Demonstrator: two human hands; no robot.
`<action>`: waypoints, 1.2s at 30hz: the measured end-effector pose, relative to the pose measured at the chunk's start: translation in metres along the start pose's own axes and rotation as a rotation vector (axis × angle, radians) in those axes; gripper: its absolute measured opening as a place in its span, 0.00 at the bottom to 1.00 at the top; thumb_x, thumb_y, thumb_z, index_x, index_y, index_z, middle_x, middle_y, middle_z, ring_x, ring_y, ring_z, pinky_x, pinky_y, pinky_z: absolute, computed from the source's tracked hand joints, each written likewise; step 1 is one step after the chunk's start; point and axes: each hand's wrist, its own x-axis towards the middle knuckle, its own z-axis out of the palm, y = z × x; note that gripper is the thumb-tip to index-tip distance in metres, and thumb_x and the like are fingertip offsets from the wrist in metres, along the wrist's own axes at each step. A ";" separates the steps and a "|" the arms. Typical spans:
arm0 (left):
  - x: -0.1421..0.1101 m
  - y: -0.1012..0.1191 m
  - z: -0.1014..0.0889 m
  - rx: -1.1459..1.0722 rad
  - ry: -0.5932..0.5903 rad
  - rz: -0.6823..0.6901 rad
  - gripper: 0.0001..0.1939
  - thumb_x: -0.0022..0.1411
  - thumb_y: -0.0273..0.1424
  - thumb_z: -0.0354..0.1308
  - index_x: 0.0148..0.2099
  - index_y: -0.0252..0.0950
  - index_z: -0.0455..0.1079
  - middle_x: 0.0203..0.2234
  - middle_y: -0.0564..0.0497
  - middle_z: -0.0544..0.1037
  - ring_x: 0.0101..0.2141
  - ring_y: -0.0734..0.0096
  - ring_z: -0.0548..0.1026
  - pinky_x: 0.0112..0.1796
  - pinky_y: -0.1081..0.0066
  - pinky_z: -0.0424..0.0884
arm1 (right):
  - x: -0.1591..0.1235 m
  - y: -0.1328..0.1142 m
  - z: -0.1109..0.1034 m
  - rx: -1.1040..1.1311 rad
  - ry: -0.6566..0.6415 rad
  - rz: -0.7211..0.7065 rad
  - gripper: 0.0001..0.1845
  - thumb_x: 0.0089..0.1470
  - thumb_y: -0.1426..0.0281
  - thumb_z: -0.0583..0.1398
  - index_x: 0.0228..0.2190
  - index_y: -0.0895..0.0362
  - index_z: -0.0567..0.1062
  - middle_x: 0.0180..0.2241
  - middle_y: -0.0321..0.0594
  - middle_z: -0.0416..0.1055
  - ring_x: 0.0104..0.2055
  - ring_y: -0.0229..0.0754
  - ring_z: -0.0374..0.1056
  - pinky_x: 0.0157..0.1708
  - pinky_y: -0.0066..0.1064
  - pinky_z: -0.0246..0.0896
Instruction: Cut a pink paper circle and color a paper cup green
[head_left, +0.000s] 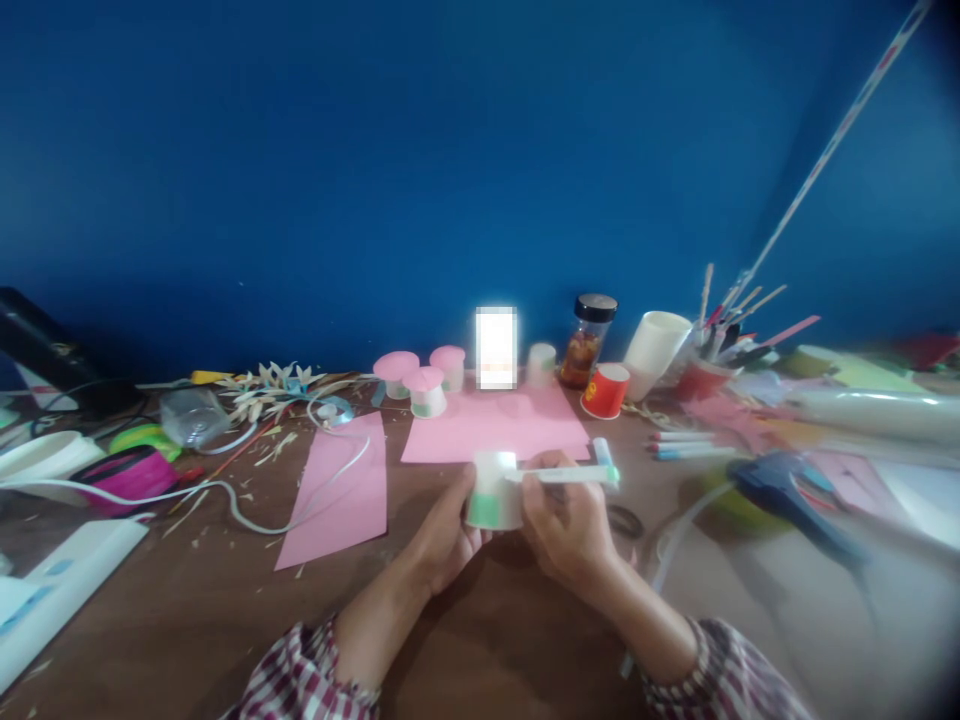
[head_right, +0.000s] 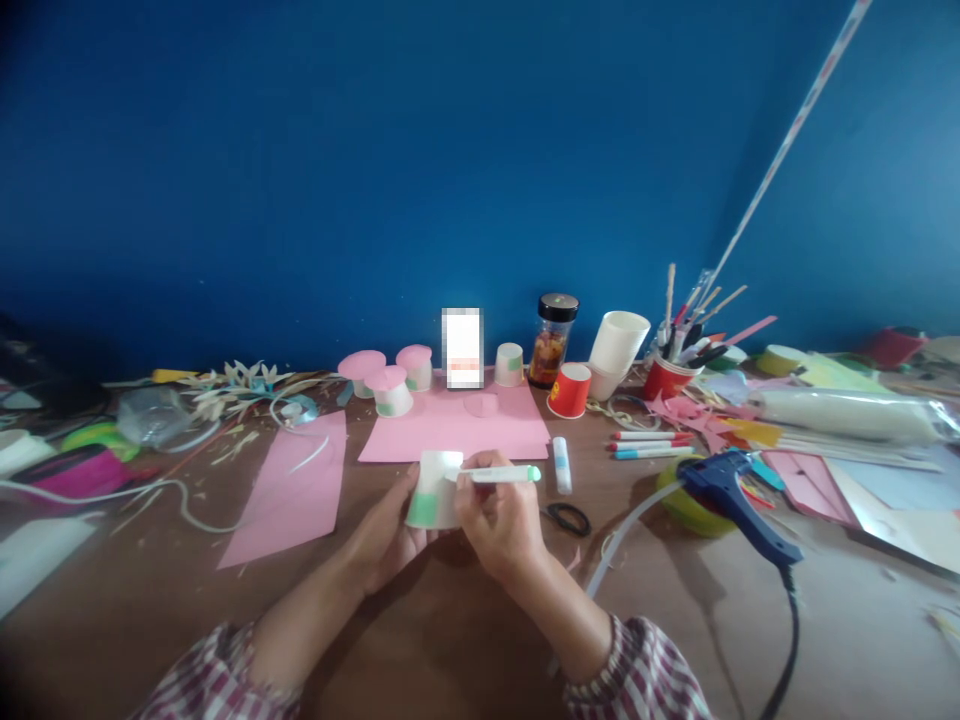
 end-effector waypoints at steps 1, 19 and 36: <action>0.000 0.000 0.000 0.003 -0.003 0.000 0.22 0.64 0.43 0.51 0.50 0.32 0.71 0.45 0.45 0.78 0.50 0.60 0.72 0.53 0.64 0.63 | 0.000 0.000 0.000 0.004 -0.001 0.001 0.05 0.56 0.68 0.56 0.29 0.56 0.68 0.21 0.33 0.68 0.22 0.36 0.64 0.23 0.25 0.60; 0.001 -0.001 -0.001 -0.010 0.025 -0.027 0.22 0.63 0.44 0.51 0.50 0.32 0.71 0.47 0.44 0.77 0.51 0.60 0.70 0.53 0.65 0.64 | -0.002 0.005 0.002 0.027 -0.041 0.008 0.05 0.54 0.68 0.56 0.29 0.57 0.70 0.22 0.35 0.68 0.21 0.36 0.63 0.21 0.25 0.58; -0.004 0.002 0.006 -0.021 -0.015 -0.029 0.25 0.64 0.45 0.49 0.51 0.32 0.70 0.48 0.43 0.76 0.53 0.57 0.69 0.56 0.61 0.60 | -0.003 0.002 0.003 -0.034 -0.032 -0.024 0.04 0.53 0.70 0.57 0.27 0.56 0.69 0.21 0.33 0.67 0.22 0.36 0.62 0.23 0.26 0.58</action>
